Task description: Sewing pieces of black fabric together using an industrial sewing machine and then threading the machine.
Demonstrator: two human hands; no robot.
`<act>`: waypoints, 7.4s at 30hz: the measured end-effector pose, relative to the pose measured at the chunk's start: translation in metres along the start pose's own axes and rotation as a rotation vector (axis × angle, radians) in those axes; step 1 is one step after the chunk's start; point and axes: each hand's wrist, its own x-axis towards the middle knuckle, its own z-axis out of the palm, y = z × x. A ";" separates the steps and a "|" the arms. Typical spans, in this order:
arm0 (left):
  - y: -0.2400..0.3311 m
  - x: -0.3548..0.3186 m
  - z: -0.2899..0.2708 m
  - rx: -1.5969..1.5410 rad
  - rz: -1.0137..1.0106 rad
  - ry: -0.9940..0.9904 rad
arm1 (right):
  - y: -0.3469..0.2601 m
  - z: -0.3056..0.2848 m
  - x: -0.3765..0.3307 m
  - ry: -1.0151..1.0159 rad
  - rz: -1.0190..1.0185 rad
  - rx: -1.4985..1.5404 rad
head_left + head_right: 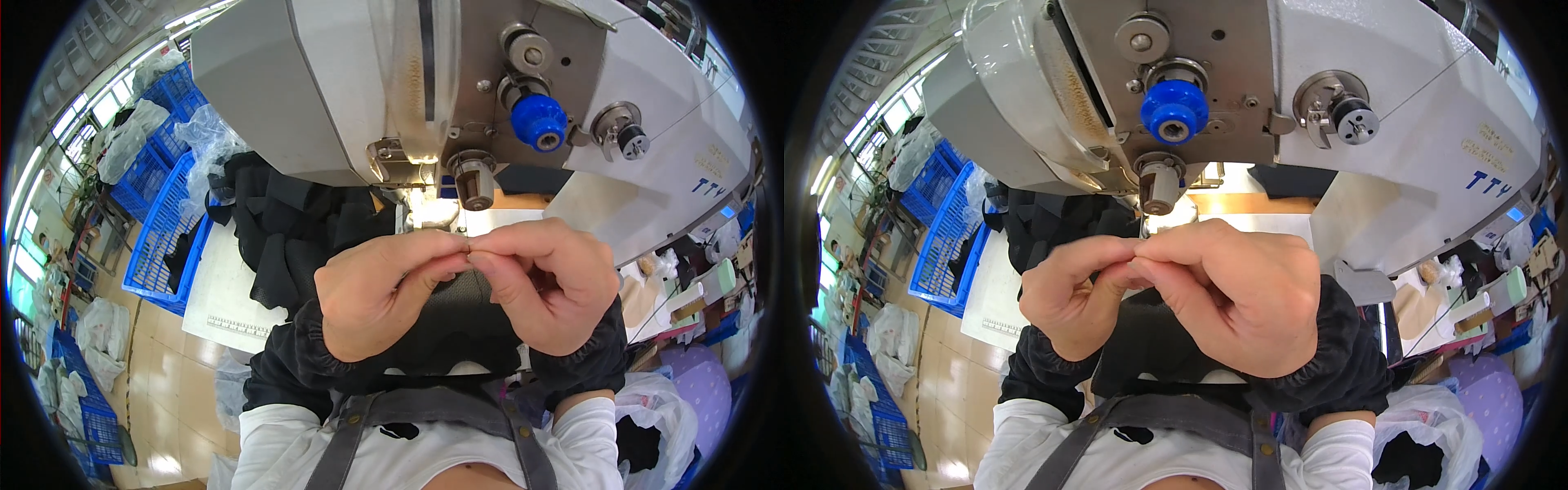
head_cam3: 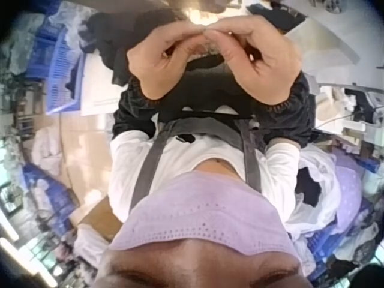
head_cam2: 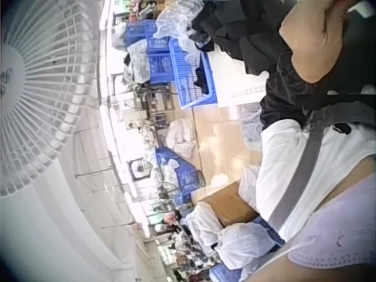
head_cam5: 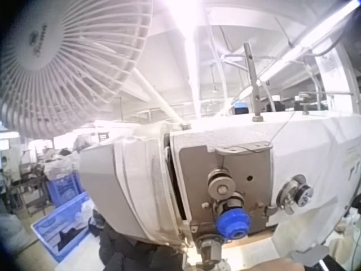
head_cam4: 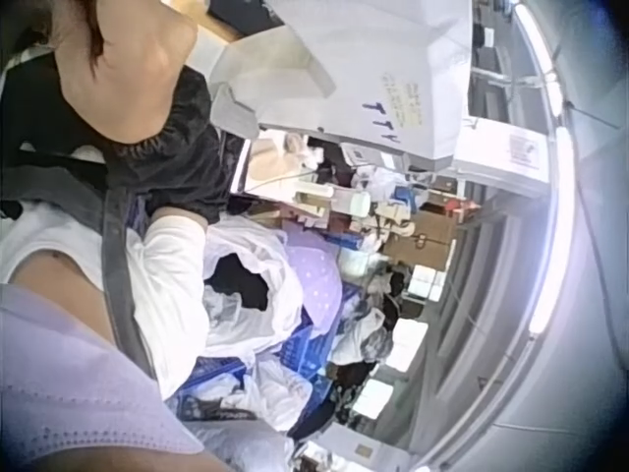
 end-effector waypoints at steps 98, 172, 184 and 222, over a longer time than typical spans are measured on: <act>-0.047 0.025 0.041 0.141 0.276 0.560 | 0.022 -0.021 0.017 -0.024 -0.406 -0.423; 0.017 0.064 -0.030 0.187 0.474 0.247 | -0.017 -0.033 0.067 -0.002 -0.501 -0.190; 0.031 0.084 -0.033 0.423 0.544 0.226 | -0.016 -0.041 0.073 0.094 -0.595 -0.453; 0.008 0.123 -0.034 0.549 0.609 0.247 | -0.005 -0.025 0.110 0.286 -0.703 -0.447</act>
